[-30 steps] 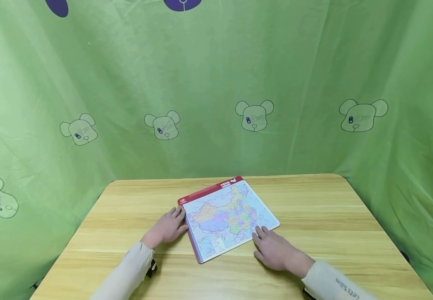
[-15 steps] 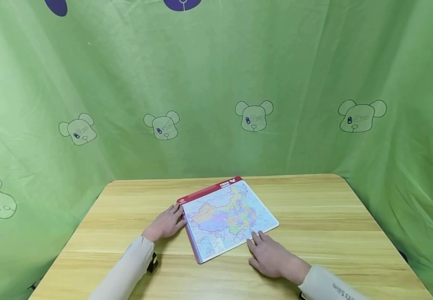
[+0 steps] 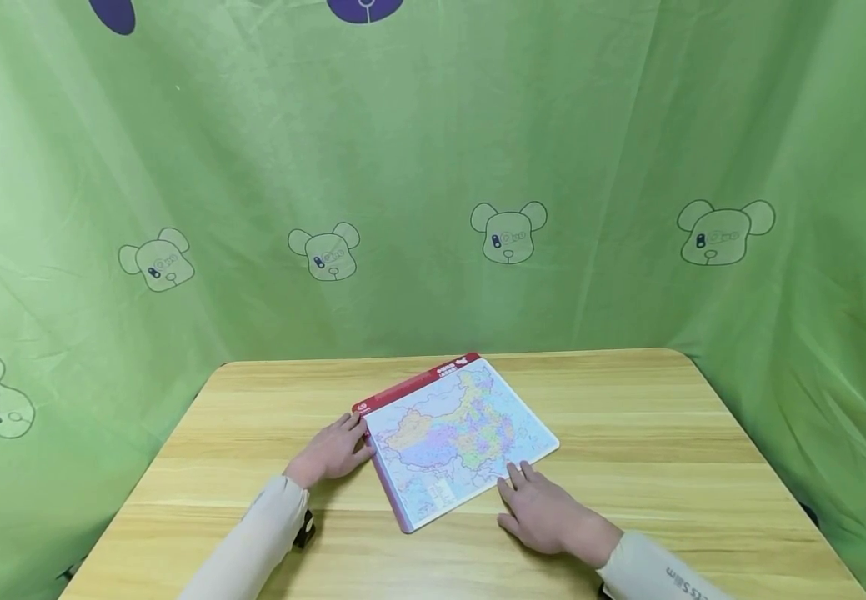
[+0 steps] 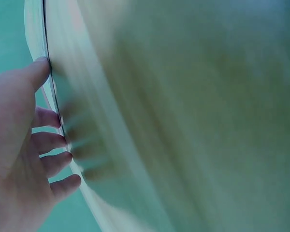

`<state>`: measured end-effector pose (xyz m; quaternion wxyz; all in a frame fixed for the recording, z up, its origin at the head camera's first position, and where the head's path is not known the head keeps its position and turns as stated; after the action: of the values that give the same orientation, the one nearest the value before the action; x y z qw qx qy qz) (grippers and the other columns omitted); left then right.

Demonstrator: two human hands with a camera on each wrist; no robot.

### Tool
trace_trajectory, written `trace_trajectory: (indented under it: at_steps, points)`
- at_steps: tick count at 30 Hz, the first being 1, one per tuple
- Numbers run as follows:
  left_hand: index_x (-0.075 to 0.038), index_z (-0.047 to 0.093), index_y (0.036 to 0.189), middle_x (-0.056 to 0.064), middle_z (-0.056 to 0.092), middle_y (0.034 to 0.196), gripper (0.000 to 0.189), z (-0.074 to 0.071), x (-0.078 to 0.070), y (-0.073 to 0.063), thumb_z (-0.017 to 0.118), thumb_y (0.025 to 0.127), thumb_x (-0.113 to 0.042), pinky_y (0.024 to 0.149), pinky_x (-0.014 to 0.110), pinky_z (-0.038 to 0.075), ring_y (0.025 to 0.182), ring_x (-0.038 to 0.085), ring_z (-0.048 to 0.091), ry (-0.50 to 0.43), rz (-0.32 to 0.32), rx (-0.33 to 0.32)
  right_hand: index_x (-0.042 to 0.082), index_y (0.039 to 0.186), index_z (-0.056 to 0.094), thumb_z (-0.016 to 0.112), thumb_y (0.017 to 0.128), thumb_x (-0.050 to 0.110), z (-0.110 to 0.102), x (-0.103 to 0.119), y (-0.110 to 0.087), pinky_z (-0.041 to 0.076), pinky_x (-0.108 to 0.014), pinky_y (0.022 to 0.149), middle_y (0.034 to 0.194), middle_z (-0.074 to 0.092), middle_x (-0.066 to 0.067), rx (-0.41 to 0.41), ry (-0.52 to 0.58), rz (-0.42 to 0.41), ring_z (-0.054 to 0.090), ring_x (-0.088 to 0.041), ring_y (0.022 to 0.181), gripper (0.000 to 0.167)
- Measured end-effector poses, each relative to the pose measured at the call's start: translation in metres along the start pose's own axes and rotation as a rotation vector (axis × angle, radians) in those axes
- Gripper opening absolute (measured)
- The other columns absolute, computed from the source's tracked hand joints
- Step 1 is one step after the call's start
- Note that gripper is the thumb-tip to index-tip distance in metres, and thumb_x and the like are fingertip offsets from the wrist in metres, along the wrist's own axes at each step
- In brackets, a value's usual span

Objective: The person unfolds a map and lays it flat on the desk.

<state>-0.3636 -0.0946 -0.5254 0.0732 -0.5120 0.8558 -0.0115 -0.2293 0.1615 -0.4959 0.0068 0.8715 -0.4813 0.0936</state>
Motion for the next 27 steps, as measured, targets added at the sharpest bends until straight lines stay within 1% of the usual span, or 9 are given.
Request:
trace_trajectory:
  at_steps: [4,10,17,23,27]
  points:
    - [-0.001,0.037,0.143,0.019,0.031,0.149,0.068,-0.002,-0.003,-0.002,0.046,0.096,-0.049,0.108,0.049,0.027,0.137,0.036,0.026,0.011,0.014,-0.004,-0.011,0.130,0.049,0.052,0.096,0.035,-0.002,-0.001,0.000,0.029,-0.057,0.104,0.138,0.036,-0.035,0.003,0.016,0.003,0.032,-0.053,0.127,0.056]
    - [-0.001,0.041,0.139,0.019,0.032,0.148,0.067,-0.001,-0.007,-0.004,0.048,0.094,-0.051,0.108,0.048,0.028,0.137,0.035,0.027,0.018,0.030,-0.004,-0.013,0.130,0.047,0.051,0.096,0.036,-0.001,-0.006,0.000,0.028,-0.056,0.105,0.139,0.034,-0.035,0.014,0.031,0.025,0.030,-0.052,0.128,0.059]
    - [-0.001,0.049,0.130,0.019,0.038,0.145,0.063,-0.004,-0.018,-0.009,0.049,0.093,-0.053,0.106,0.046,0.033,0.134,0.034,0.033,0.058,0.074,-0.020,-0.018,0.128,0.044,0.052,0.096,0.036,0.002,-0.015,0.001,0.028,-0.056,0.105,0.138,0.034,-0.037,0.010,0.010,0.056,0.030,-0.053,0.128,0.064]
    - [-0.004,0.050,0.130,0.017,0.041,0.144,0.063,-0.003,-0.022,-0.013,0.048,0.093,-0.055,0.104,0.045,0.035,0.133,0.032,0.036,0.111,0.076,-0.013,-0.019,0.127,0.045,0.052,0.096,0.035,0.000,-0.020,0.002,0.028,-0.057,0.105,0.137,0.034,-0.039,-0.003,0.009,0.072,0.030,-0.054,0.127,0.063]
    - [-0.007,0.053,0.128,0.014,0.044,0.141,0.058,-0.004,-0.024,-0.016,0.048,0.094,-0.053,0.103,0.045,0.036,0.131,0.031,0.039,0.126,0.074,-0.020,-0.019,0.127,0.045,0.052,0.096,0.035,0.000,-0.023,0.003,0.027,-0.057,0.105,0.137,0.034,-0.039,0.000,0.011,0.082,0.029,-0.054,0.127,0.063]
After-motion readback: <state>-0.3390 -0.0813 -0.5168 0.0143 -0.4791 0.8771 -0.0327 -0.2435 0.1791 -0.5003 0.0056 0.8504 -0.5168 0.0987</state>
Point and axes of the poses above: each hand's wrist, its own y-axis towards the middle knuckle, its own z-axis out of the palm, x = y × z, the point moved 9 cm from there along y, towards the middle knuckle
